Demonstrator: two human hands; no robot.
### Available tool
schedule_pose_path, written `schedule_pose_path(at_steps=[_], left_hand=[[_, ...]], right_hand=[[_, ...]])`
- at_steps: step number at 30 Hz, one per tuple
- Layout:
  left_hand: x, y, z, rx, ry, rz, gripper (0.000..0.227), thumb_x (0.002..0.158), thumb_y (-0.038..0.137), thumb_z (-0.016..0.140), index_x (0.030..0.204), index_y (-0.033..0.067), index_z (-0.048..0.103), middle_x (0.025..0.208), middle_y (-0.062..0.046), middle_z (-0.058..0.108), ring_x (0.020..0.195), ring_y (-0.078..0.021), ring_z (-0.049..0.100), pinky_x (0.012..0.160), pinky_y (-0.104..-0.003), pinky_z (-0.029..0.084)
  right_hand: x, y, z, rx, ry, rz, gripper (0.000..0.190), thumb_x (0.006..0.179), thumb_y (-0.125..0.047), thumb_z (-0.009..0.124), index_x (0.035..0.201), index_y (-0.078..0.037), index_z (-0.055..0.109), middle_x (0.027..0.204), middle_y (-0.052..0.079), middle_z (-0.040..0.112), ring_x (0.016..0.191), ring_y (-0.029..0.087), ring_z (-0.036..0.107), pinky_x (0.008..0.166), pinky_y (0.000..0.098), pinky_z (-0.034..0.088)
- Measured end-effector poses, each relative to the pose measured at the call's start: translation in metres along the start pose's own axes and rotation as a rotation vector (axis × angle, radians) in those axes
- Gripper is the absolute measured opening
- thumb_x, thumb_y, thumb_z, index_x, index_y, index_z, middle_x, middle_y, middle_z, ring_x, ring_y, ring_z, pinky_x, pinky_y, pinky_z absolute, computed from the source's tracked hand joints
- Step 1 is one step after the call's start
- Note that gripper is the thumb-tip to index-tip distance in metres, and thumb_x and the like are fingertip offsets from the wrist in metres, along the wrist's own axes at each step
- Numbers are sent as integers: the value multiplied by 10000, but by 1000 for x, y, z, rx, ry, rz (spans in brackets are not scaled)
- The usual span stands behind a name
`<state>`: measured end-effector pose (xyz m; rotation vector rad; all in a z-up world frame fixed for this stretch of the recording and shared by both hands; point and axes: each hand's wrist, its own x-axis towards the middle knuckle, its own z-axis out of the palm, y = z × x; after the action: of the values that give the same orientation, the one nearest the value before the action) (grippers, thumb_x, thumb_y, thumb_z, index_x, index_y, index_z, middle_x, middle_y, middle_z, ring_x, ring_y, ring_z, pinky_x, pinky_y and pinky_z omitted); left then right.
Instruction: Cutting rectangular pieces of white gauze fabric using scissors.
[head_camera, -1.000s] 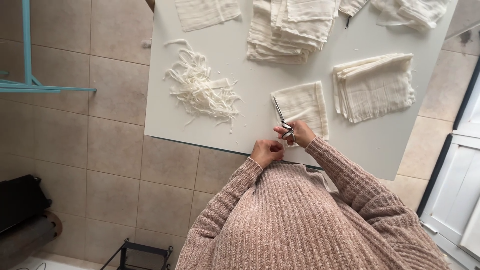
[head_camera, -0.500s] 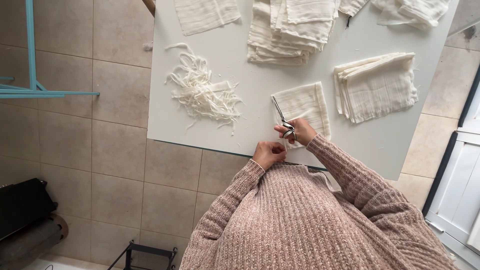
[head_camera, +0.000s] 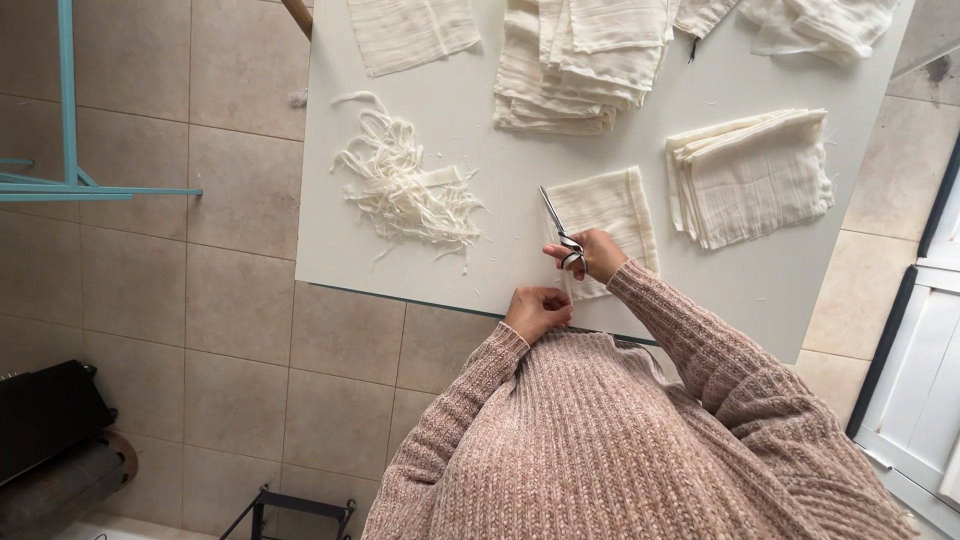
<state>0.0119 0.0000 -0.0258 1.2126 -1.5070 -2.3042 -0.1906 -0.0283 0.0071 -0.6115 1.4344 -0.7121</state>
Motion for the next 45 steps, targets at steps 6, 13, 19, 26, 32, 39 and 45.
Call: schedule_pose_path(at_steps=[6,13,19,26,32,39,45], left_hand=[[-3,4,-12,-4,125,35,152,849,103,768,989,44,760,779,-144,761,691,-200,756,651,-291,632],[-65,91,-83,-127,669,284,43,992,58,657,1007,52,697,817,-157,748,735,-236,752,729,-385,657],[2,68,-37,867,1092,835,413,927,139,715,1309,5,633,1242,-184,651,1170,-328,659,1055,-438,539],[52,23,32,1383,352,574,668,1055,412,459,1635,136,275,1731,-160,177,1597,-355,93,1246,-642,-28],[62,59,-43,1590,779,411,664,950,323,513,1587,178,390,1653,-149,347,1533,-372,265,1184,-603,168],[166,71,18,1304,560,695,608,898,567,625,1344,156,581,1251,-55,545,1241,-275,497,1078,-455,354],[189,86,18,926,88,635,255,875,409,751,1029,221,672,1045,32,608,1053,-197,597,904,-382,471]], right_hand=[[-6,-3,-16,-95,43,-97,315,887,-259,804,722,-4,720,499,106,615,363,138,586,391,217,443],[-41,35,-64,-119,301,-355,186,856,-44,821,1024,-31,742,1019,152,679,505,201,678,431,230,552],[-52,69,-79,-387,466,-520,208,887,-167,830,1086,-165,770,1186,51,674,696,184,681,674,296,558],[-55,77,-75,-259,504,-532,210,890,-100,795,1097,-121,764,1197,76,638,573,139,651,592,265,570],[-72,62,-74,-202,456,-603,228,848,-147,816,1069,-129,765,1151,85,691,1006,268,693,935,382,523],[-103,85,-120,-81,702,-577,169,886,-173,809,1054,-164,787,853,37,648,606,97,527,567,225,475],[-170,95,-159,131,901,-454,162,878,-91,785,1038,-117,779,522,12,531,495,104,623,528,211,537]])
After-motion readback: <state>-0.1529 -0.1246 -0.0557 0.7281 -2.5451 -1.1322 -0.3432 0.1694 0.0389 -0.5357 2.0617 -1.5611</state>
